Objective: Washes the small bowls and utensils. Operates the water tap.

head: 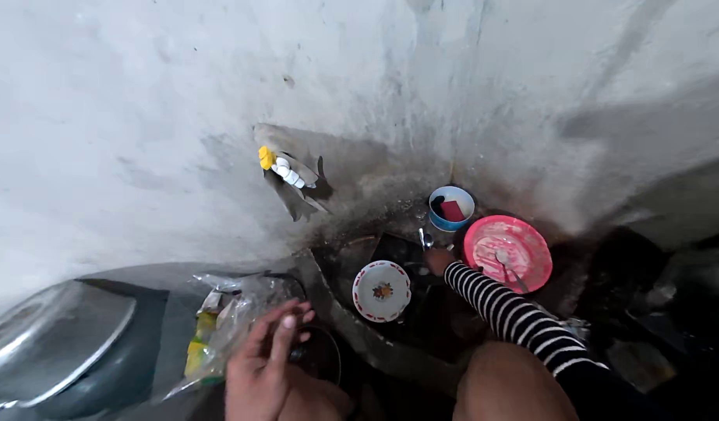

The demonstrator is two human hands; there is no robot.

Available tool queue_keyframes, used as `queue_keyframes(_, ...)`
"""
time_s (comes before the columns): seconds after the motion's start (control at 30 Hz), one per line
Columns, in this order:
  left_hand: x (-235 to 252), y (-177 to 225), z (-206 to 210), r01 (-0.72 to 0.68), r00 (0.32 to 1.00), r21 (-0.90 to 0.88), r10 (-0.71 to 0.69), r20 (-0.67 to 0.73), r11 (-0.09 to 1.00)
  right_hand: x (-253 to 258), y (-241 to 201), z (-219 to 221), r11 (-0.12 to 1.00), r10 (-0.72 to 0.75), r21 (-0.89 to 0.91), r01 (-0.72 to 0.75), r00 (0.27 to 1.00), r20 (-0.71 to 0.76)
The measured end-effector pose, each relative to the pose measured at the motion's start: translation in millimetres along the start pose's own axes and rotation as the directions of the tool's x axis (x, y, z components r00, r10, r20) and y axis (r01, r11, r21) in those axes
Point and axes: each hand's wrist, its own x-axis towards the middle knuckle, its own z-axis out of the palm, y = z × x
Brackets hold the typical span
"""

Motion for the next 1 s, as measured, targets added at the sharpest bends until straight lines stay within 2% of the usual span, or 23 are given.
queue_keyframes(0.07,0,-8,7,-0.060,0.996,0.221,0.045,0.071,0.973,19,-10,9,0.999,0.048,-0.015,-0.047,0.998,0.049)
queue_keyframes(0.17,-7,-22,2,-0.172,0.974,0.484,0.075,0.214,0.858,36,-9,20,0.998,-0.007,-0.068,0.009,0.999,0.037)
queue_keyframes(0.27,-8,-33,-9,-0.120,0.975,0.562,-0.008,0.220,0.818,38,13,21,0.975,-0.173,-0.145,0.170,0.985,-0.008)
queue_keyframes(0.33,-4,-35,-18,-0.075,0.979,0.527,-0.037,0.199,0.846,17,15,-4,0.960,-0.249,-0.157,0.230,0.962,-0.109)
queue_keyframes(0.37,-4,-34,-21,-0.060,0.980,0.503,-0.045,0.194,0.862,-1,14,-21,0.967,-0.238,-0.137,0.215,0.954,-0.180)
queue_keyframes(0.43,-6,-31,-24,-0.059,0.980,0.480,-0.042,0.196,0.875,-33,22,-49,0.992,-0.124,-0.071,0.105,0.919,-0.374)
queue_keyframes(0.5,-9,-31,-23,-0.065,0.979,0.497,-0.040,0.198,0.865,-58,46,-62,0.998,0.056,0.003,-0.065,0.836,-0.546)
queue_keyframes(0.53,-9,-31,-19,-0.060,0.980,0.493,-0.042,0.193,0.868,-71,61,-64,0.986,0.156,0.041,-0.160,0.820,-0.551)
queue_keyframes(0.6,-10,-22,0,-0.043,0.984,0.413,-0.032,0.173,0.910,-95,82,-65,0.943,0.330,0.101,-0.317,0.853,-0.405)
queue_keyframes(0.67,-10,-13,25,-0.122,0.982,0.343,0.064,0.176,0.931,-107,91,-65,0.925,0.378,0.083,-0.370,0.884,-0.273)
queue_keyframes(0.7,-8,-9,38,-0.169,0.974,0.334,0.105,0.200,0.927,-112,88,-74,0.937,0.347,0.073,-0.341,0.898,-0.269)
queue_keyframes(0.77,1,11,63,-0.220,0.944,0.315,0.120,0.307,0.923,-130,57,-114,0.976,0.219,0.077,-0.205,0.912,-0.347)
queue_keyframes(0.83,12,48,98,-0.262,0.879,0.276,0.110,0.465,0.925,-156,8,-174,0.998,0.062,0.058,-0.039,0.890,-0.453)
queue_keyframes(0.93,14,106,166,-0.411,0.795,0.119,0.291,0.533,0.904,-182,-55,-263,0.995,-0.090,-0.030,0.093,0.758,-0.646)
queue_keyframes(1.0,4,146,196,-0.479,0.745,-0.030,0.424,0.515,0.877,-199,-88,-322,0.995,-0.102,-0.092,0.050,0.662,-0.743)
